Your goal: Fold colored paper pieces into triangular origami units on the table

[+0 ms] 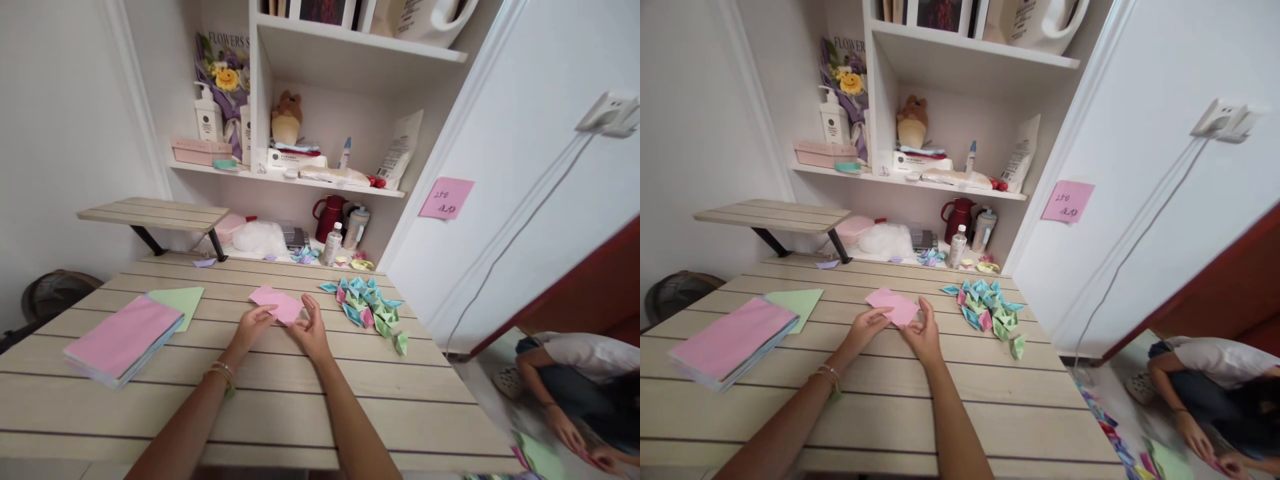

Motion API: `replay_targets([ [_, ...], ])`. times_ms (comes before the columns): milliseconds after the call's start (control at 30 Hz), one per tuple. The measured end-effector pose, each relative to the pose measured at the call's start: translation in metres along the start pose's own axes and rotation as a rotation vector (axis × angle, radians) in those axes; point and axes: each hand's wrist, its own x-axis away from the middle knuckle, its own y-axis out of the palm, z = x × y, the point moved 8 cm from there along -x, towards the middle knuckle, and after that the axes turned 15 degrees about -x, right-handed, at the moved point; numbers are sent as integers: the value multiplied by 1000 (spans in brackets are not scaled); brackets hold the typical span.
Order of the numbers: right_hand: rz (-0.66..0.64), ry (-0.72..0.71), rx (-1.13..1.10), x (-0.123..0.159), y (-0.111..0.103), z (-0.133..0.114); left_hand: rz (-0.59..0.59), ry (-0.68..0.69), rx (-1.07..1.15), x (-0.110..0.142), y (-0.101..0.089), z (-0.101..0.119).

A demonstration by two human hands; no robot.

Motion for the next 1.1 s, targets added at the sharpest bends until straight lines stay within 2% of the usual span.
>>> replay_targets([
  [133,-139,85,-69,0,10,10,-50,-17,49,1,1,-1],
  [233,-184,140,-37,1,11,16,-83,-8,47,1,2,-2],
  [333,-155,127,61,-1,7,14,-116,1,22,2,5,-2],
  [467,-19,60,138,-5,-7,6,-133,-6,-66,4,8,1],
  [567,66,90,67,-4,-14,10,-97,27,-160,5,7,5],
  [667,102,110,-58,-3,-14,14,-65,46,-123,5,6,6],
  [800,50,121,-14,-2,-10,14,8,43,40,6,2,7],
  [933,-33,127,104,-2,-7,16,78,27,58,6,-5,7],
  [1000,-41,118,131,-3,-8,17,43,29,9,6,-4,8],
  [1100,-25,52,212,-5,-11,12,-97,33,-64,6,5,8],
])
